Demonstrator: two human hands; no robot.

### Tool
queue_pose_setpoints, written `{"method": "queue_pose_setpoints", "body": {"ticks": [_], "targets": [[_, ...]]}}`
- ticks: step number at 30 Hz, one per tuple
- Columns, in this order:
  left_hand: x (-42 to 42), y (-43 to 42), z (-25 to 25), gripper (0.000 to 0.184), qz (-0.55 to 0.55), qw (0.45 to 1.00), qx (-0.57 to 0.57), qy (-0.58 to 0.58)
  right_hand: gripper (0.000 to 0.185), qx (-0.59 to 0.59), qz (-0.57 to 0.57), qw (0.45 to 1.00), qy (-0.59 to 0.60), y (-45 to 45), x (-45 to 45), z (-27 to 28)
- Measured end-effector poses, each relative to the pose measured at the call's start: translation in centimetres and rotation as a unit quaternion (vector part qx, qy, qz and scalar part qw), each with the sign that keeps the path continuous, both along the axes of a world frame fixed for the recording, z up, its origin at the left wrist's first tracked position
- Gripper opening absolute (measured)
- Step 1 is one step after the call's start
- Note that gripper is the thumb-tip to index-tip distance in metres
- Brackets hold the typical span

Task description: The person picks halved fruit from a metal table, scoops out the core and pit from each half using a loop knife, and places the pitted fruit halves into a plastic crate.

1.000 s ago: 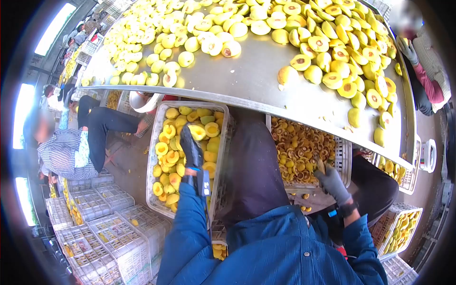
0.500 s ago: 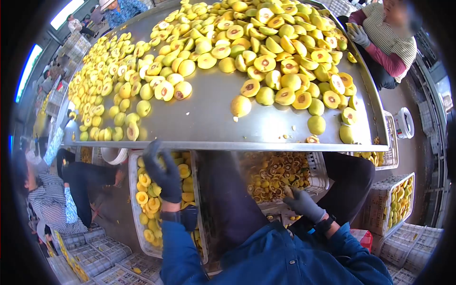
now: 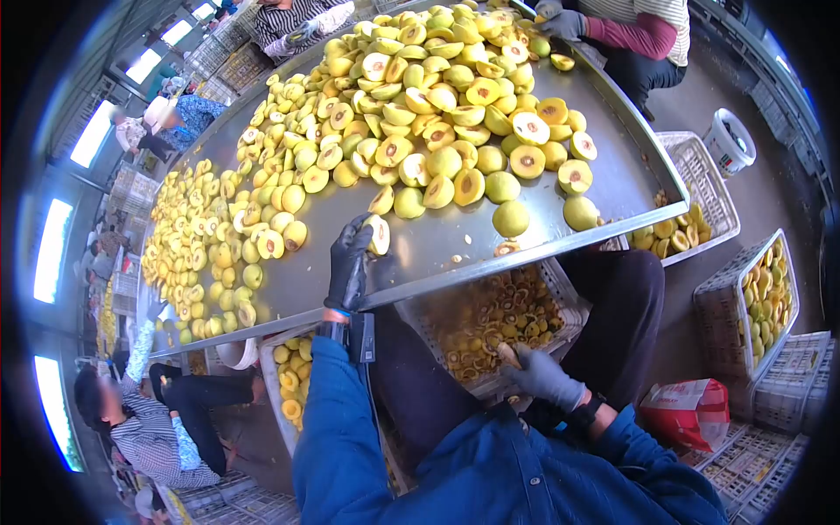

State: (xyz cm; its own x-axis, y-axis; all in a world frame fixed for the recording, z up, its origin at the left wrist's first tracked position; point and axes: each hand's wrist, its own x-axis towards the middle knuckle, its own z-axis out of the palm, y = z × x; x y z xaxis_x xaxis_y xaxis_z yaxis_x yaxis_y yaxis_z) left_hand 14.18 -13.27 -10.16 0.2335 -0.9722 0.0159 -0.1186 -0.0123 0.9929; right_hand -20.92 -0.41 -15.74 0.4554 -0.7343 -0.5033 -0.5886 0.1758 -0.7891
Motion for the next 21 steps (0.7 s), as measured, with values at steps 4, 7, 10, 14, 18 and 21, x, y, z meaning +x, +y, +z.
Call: {"method": "queue_pose_setpoints", "body": {"ticks": [4, 7, 10, 14, 18, 21], "targets": [[-2.8, 3.7, 1.7, 0.035, -0.059, 0.993, -0.072, 0.076, 0.036, -0.017, 0.01, 0.999, -0.047, 0.0, 0.1, -0.6], [-6.1, 5.6, 4.3, 0.037, -0.073, 0.973, -0.055, 0.212, 0.032, -0.062, 0.035, 0.997, -0.034, 0.0, 0.1, 0.5], [-8.0, 6.9, 4.3, 0.037, -0.059, 0.975, -0.077, 0.202, 0.028, -0.133, 0.008, 0.988, -0.083, 0.0, 0.5, 2.4], [-11.5, 9.6, 5.0, 0.046, -0.005, 0.992, -0.112, -0.055, 0.026, -0.247, -0.037, 0.958, -0.141, -0.8, 1.9, 7.0], [-14.5, 11.9, 5.9, 0.054, 0.051, 0.975, -0.087, 0.199, 0.024, -0.367, -0.054, 0.922, -0.113, -0.8, 4.1, 11.0], [-16.0, 13.7, 6.2, 0.056, 0.112, 0.982, -0.115, 0.103, 0.022, -0.42, -0.065, 0.9, -0.102, -0.4, 5.5, 12.0]]}}
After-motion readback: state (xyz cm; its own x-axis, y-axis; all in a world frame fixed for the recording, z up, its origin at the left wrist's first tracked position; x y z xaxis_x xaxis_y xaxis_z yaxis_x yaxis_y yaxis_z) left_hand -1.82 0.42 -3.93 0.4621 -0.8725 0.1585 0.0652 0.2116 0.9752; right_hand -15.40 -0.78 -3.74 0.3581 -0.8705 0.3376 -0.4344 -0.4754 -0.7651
